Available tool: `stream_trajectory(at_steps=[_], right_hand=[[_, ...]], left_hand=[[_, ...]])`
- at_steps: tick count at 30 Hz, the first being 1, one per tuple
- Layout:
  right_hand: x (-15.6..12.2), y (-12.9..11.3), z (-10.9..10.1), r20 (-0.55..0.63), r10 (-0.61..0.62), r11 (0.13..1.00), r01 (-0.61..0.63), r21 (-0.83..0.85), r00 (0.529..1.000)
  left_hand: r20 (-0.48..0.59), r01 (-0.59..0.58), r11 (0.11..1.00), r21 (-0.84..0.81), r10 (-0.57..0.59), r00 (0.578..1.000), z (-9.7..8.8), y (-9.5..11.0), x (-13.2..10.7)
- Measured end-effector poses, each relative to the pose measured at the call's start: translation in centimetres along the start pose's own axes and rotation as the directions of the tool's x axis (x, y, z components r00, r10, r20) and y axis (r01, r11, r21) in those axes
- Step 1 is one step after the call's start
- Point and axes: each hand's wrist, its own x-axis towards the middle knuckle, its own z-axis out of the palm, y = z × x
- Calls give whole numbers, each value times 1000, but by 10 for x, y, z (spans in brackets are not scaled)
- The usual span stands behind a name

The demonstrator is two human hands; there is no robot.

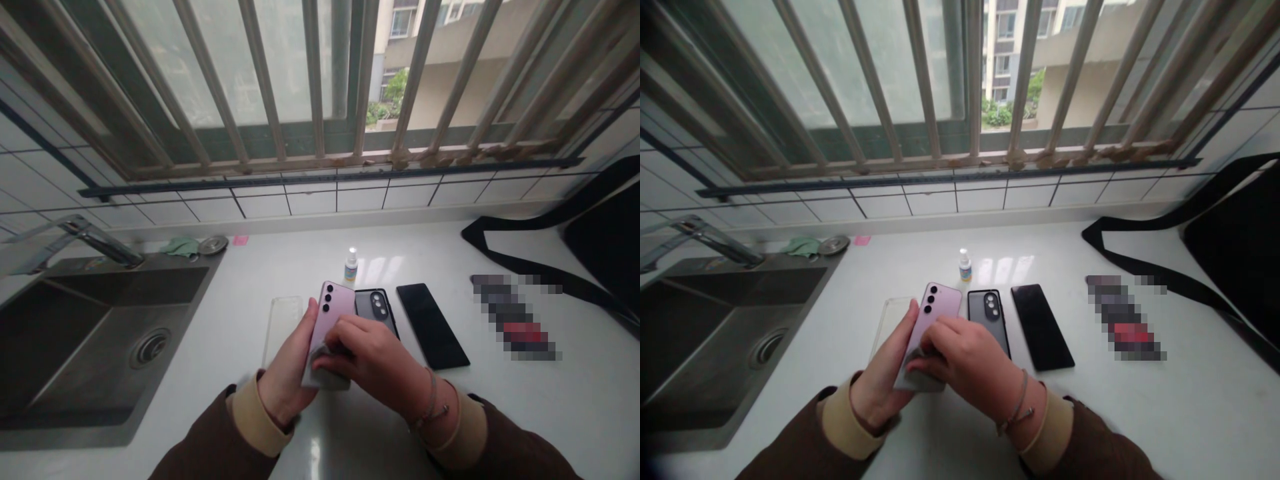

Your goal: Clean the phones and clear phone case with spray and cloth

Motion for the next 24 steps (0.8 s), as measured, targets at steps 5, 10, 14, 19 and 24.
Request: stream_trajectory(at_steps=[5,10,14,19,24], right_hand=[[1,1,-8,-193,-3,996,-15,-91,981],[4,5,-15,-375,41,982,-107,-158,926],[3,8,-14,-428,106,968,-190,-161,898],[1,8,-10,-451,177,957,-261,-130,875],[2,10,-12,-475,173,949,-275,-154,863]], left_hand=[[-13,4,1000,22,-3,1000,-4,-5,0],[6,115,984,133,-117,993,-5,-9,-2],[37,123,976,177,-131,991,-4,-8,-3],[71,59,972,229,-77,995,-4,-5,-4],[45,33,953,302,-49,998,-5,-5,-4]])
